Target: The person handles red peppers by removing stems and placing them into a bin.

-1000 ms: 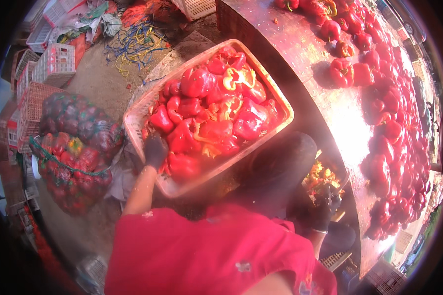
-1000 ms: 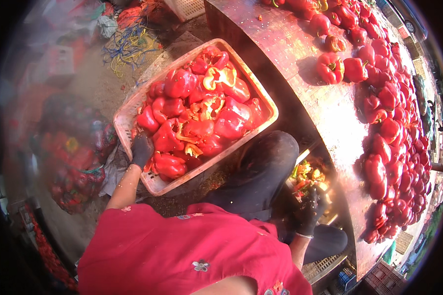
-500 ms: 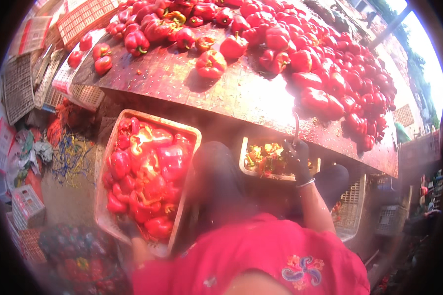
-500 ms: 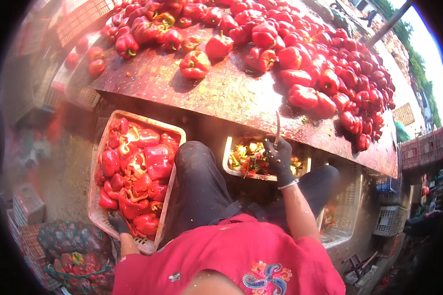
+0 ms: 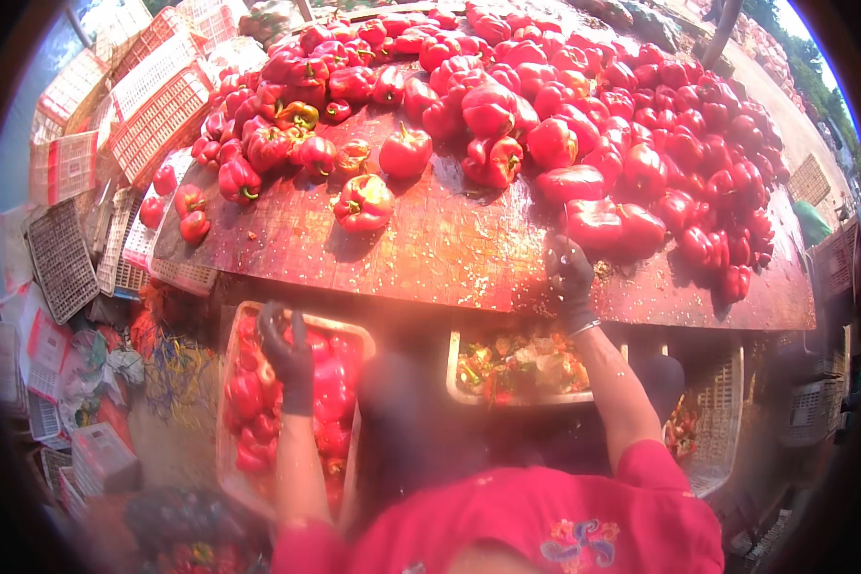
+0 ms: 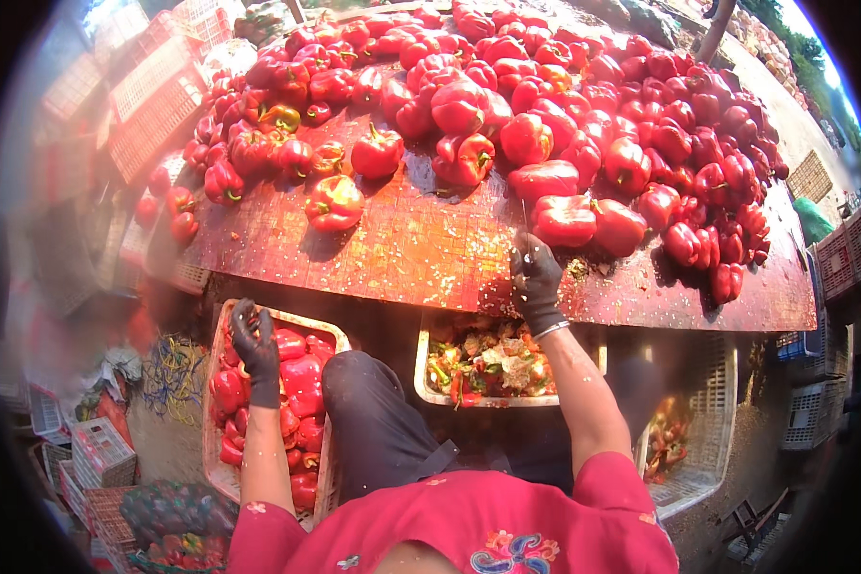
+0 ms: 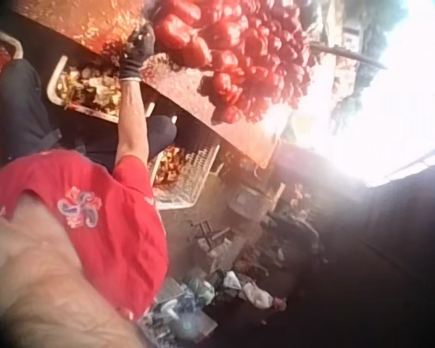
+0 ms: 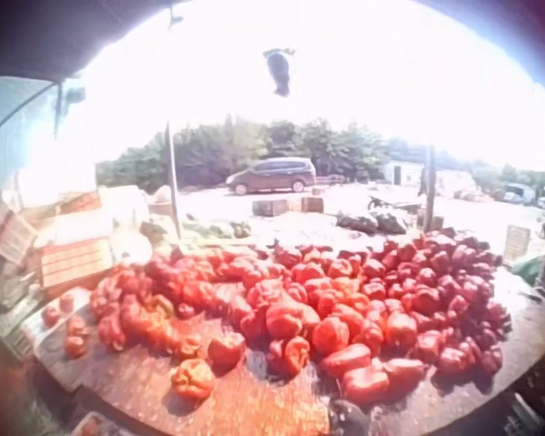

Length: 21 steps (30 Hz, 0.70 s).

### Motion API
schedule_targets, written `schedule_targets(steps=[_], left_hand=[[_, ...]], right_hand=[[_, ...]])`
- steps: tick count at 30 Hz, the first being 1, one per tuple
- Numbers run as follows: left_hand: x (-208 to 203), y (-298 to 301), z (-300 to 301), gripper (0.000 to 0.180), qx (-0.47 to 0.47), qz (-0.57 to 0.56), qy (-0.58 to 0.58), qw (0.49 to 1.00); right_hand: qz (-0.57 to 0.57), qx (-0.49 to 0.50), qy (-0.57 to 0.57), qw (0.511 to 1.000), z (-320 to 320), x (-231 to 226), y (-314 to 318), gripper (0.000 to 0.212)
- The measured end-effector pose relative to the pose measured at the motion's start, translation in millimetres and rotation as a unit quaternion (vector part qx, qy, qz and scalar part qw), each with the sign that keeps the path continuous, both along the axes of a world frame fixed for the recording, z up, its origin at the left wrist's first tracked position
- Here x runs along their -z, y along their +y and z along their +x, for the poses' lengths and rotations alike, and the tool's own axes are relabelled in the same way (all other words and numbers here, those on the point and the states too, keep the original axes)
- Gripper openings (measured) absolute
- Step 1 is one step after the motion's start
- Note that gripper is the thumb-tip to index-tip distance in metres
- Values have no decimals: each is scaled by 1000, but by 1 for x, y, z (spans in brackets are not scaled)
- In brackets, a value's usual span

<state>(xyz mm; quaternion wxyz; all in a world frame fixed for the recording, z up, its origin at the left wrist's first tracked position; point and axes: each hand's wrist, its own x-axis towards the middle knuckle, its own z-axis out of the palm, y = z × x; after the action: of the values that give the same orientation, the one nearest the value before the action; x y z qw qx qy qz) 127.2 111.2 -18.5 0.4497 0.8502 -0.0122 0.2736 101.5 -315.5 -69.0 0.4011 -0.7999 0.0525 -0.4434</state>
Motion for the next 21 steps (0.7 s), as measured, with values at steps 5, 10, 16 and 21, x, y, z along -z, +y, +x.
schedule_targets(steps=[5,10,16,21], left_hand=[[10,-110,123,71,-71,4,99,993],[12,-145,176,68,-120,-304,195,925],[11,-141,136,52,209,-473,222,826],[-28,-206,62,73,432,-295,283,804]], right_hand=[[16,-37,131,991,-25,-11,9,22],[168,-82,148,971,-41,-25,15,20],[401,-180,233,867,-37,-55,35,22],[562,-254,170,769,-39,-59,31,44]])
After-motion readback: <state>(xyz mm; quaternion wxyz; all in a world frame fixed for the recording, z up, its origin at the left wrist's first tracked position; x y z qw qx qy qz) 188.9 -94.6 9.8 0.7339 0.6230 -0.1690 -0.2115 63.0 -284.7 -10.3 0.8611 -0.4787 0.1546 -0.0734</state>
